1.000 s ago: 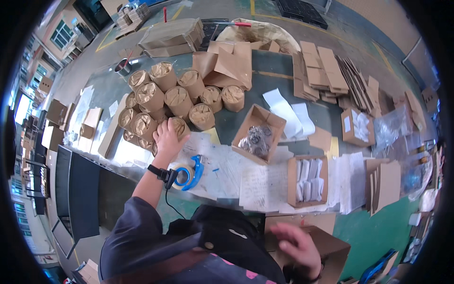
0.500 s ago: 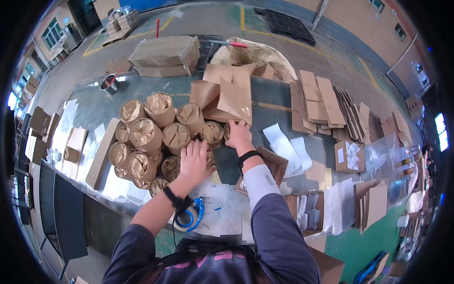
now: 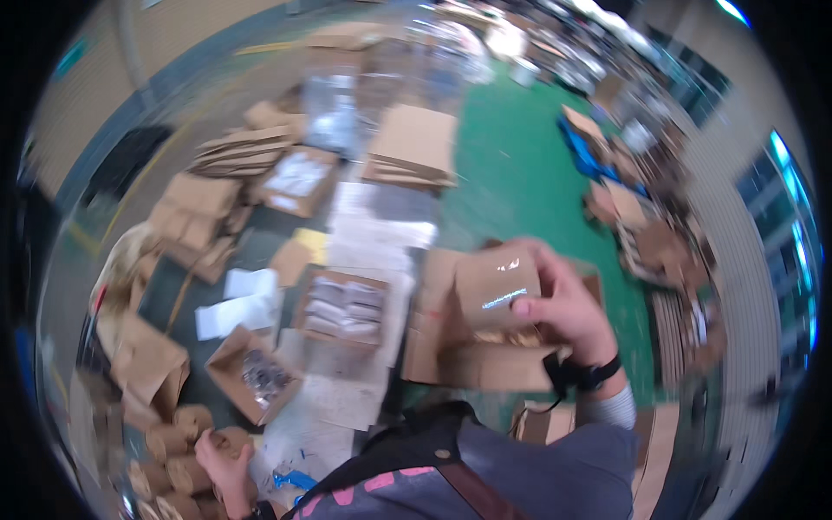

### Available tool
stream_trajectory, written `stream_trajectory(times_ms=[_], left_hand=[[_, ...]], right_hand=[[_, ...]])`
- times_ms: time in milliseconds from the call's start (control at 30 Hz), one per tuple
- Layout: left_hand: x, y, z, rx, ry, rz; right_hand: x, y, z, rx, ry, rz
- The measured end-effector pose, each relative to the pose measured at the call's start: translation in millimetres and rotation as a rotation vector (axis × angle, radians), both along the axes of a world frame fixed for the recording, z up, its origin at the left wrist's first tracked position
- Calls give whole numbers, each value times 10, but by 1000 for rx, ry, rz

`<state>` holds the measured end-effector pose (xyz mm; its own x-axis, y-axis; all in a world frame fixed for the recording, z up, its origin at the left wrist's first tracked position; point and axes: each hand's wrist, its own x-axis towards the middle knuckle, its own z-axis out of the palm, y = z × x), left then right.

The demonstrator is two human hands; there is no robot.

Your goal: Packing metal industrial components and instruction sheets into cardboard boxes and sealing them with a tape dispenser.

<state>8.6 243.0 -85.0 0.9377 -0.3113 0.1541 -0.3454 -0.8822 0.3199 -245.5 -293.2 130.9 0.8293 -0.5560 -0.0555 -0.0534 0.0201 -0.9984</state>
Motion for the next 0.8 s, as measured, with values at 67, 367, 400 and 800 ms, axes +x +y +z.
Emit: stream_trajectory(times_ms=[67, 367, 400, 800], left_hand=[[-4, -132, 384, -150, -7, -46], [-922, -2843, 1794, -720, 266, -548], [-1167, -3320, 1953, -714, 403, -695], [-3720, -6778, 333, 563, 545, -1557]], right_hand=[[-710, -328, 189, -629, 284, -252], [-1880, -1660, -1448, -1213, 1110, 31], [-1938, -1731, -1676, -1255, 1115, 59], [-3246, -1638, -779, -259, 113, -564]])
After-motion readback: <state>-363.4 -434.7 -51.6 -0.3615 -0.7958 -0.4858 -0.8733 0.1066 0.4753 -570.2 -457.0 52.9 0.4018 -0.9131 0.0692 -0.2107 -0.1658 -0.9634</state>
